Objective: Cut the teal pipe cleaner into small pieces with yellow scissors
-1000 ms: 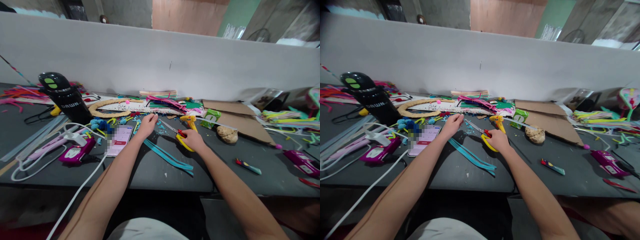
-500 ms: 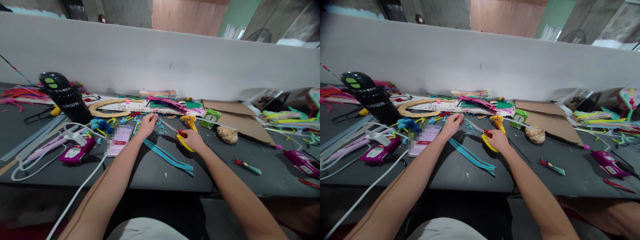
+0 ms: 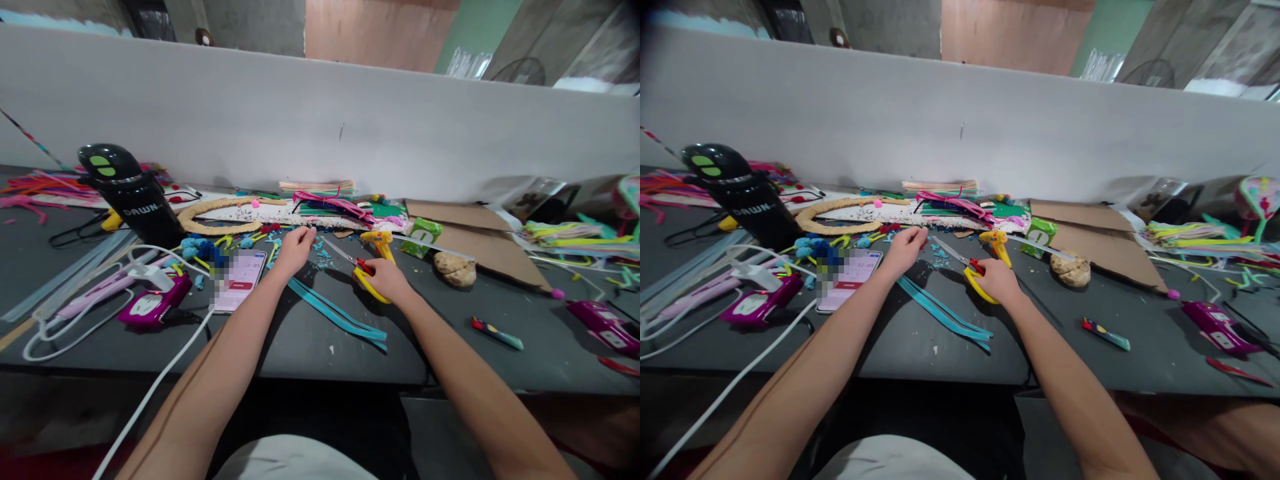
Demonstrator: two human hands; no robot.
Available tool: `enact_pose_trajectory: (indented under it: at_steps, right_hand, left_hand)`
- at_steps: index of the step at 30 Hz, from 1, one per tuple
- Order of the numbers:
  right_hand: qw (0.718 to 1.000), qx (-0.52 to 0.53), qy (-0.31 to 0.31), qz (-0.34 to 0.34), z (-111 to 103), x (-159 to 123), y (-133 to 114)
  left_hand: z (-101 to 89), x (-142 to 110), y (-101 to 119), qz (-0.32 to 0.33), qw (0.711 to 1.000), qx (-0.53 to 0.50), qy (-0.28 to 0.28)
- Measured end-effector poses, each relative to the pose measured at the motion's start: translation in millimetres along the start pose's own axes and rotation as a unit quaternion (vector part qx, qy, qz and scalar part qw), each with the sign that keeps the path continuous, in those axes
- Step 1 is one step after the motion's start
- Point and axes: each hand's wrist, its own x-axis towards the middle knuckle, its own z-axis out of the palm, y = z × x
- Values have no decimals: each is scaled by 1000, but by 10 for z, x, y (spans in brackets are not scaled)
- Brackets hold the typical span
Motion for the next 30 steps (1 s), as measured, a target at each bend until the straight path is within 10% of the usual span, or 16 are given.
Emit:
enact_pose_trajectory:
  at_steps: [30]
  right_hand:
    - [1000, -21, 2, -3, 15, -1, 5]
  left_hand:
    - [-7, -42, 87, -32, 999, 33, 14]
